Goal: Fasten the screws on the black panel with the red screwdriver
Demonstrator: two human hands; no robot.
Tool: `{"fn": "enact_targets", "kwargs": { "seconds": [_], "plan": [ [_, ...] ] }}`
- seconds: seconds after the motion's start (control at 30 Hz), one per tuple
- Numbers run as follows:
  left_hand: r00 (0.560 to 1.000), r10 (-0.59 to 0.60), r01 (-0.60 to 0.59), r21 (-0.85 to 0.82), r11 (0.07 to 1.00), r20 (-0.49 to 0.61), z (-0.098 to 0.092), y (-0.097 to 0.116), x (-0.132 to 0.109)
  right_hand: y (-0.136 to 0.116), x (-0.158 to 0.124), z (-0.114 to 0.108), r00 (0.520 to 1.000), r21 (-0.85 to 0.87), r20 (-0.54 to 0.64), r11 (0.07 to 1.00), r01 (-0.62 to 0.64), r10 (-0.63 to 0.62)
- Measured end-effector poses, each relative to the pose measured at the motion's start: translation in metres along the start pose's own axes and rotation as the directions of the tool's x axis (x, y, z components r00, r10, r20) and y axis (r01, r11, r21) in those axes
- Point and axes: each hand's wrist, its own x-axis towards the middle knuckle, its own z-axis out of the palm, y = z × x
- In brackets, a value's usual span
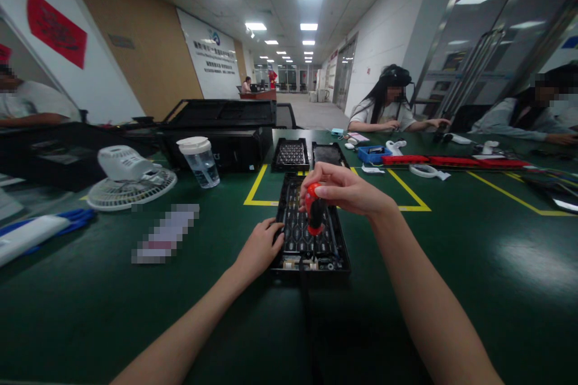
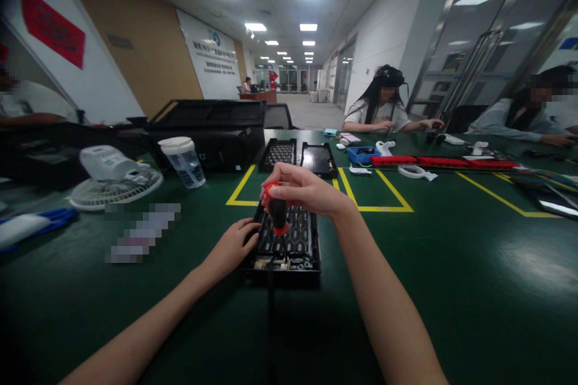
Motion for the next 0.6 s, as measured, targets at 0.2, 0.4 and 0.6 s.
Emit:
{"fn": "enact_targets", "kwargs": {
  "seconds": [0.2, 0.4, 0.6],
  "plan": [
    [1.000, 0.004, -0.004, -0.009, 1.000, -0.008, 0.000, 0.001, 0.000, -0.001, 0.000, 0.000, 0.999, -0.070, -0.039, 0.998, -0.010, 0.007],
    [1.000, 0.003, -0.003, -0.022, 1.000, -0.008, 0.001, 0.000, 0.001, -0.006, -0.001, 0.002, 0.999, -0.173, -0.053, 0.985, -0.009, 0.000],
    [1.000, -0.002, 0.002, -0.017, 1.000, -0.003, -0.002, 0.003, 0.000, -0.012, -0.002, 0.005, 0.997, -0.280, -0.079, 0.959, -0.033, 0.011]
  ]
}}
